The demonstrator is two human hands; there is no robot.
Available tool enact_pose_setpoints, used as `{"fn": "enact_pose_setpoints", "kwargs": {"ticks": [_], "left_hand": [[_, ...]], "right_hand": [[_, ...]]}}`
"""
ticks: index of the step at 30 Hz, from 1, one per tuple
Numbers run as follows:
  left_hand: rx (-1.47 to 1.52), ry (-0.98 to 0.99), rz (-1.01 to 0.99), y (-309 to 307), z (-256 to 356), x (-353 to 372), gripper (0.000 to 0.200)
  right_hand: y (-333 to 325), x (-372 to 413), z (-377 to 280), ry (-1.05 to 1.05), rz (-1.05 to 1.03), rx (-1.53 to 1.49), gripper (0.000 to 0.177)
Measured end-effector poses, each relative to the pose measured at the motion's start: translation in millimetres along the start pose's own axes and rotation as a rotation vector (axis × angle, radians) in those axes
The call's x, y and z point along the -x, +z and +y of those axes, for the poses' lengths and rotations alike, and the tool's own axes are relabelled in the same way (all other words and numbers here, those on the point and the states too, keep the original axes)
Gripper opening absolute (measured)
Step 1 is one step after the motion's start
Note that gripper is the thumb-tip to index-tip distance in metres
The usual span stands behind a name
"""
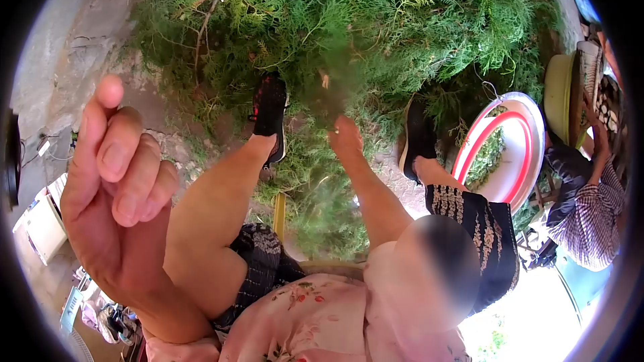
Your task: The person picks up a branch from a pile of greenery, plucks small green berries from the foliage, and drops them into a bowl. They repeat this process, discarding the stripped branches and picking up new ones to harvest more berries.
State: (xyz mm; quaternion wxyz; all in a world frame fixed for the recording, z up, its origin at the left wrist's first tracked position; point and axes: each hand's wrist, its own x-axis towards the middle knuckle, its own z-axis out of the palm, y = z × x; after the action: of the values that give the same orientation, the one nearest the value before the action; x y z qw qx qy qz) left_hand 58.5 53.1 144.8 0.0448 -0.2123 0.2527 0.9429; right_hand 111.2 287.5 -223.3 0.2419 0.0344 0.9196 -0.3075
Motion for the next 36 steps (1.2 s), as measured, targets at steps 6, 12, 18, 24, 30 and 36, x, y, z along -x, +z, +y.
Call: {"fn": "enact_pose_setpoints", "kwargs": {"ticks": [6, 12, 18, 24, 30, 36], "left_hand": [[-0.282, 0.04, 0.08, 18.1, 6.0, 1.8, 0.027], [-0.258, 0.068, 0.138, 27.2, 1.3, 2.4, 0.026], [-0.268, 0.041, 0.095, 22.4, 6.0, 5.1, 0.027], [-0.316, -0.001, -0.019, 9.7, 15.9, 3.0, 0.028], [-0.32, -0.026, -0.036, 7.6, 19.0, 2.4, 0.029], [-0.367, -0.054, -0.073, 3.5, 21.9, 0.3, 0.028]], "right_hand": [[-102.4, 23.1, -0.9, -0.055, 0.597, -0.213, 0.017], [-219.0, 25.1, 49.9, 0.237, 1.132, 0.182, 0.031], [-151.0, 8.3, 14.5, -0.256, 0.694, 0.239, 0.03], [22.1, 35.5, -61.3, -0.578, -0.19, 0.385, 0.035], [48.2, 125.4, 8.8, -0.717, -0.418, 0.353, 0.02], [-4.1, 130.9, 22.6, -0.576, -0.289, 0.091, 0.014]]}}
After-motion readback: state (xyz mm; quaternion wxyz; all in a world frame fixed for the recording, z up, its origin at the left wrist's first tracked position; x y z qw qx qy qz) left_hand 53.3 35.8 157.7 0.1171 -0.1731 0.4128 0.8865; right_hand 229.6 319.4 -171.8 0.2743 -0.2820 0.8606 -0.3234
